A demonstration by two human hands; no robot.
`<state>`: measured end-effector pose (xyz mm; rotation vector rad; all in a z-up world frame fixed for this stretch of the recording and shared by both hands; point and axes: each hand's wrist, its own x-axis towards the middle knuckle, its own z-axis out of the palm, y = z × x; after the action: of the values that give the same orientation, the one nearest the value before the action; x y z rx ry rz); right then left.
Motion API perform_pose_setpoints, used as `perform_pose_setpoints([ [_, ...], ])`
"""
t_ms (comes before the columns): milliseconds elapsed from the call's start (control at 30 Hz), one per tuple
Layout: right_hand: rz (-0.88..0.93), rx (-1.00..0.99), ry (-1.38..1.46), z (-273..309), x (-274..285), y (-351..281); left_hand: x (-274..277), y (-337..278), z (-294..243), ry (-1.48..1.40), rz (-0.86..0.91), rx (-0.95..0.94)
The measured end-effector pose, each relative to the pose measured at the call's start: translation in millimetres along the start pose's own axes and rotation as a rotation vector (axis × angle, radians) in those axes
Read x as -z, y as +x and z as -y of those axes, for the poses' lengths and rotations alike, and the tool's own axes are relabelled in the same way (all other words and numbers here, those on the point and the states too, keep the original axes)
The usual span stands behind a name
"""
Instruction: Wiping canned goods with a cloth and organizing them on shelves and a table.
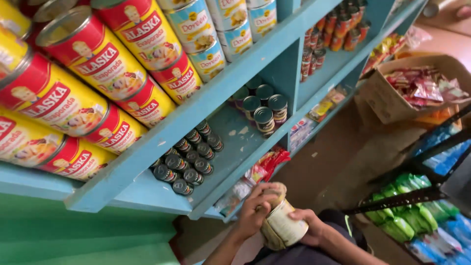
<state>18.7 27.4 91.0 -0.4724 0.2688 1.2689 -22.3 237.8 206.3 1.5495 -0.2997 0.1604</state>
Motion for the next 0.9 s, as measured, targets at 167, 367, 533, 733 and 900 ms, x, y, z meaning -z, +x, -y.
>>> perform_pose_setpoints([
  [167,0.015,0.201,-0.249,8,-44,-7,10,11,-26,0.324,0.02,-0.042],
  [367,-0.069,0.327,-0.584,33,-28,2,-8,13,-8,0.426,-0.256,-0.093],
  [533,0.023,0.241,-0.467,77,-43,-23,-28,20,16,0.166,-0.192,0.01],
  [733,0.174,0.384,-0.993,151,-70,-50,-58,71,14,0.306,-0.118,-0.024],
  [900,0.218,0.621,-1.19,211,-108,-66,-76,82,5,0.685,-0.36,0.084],
])
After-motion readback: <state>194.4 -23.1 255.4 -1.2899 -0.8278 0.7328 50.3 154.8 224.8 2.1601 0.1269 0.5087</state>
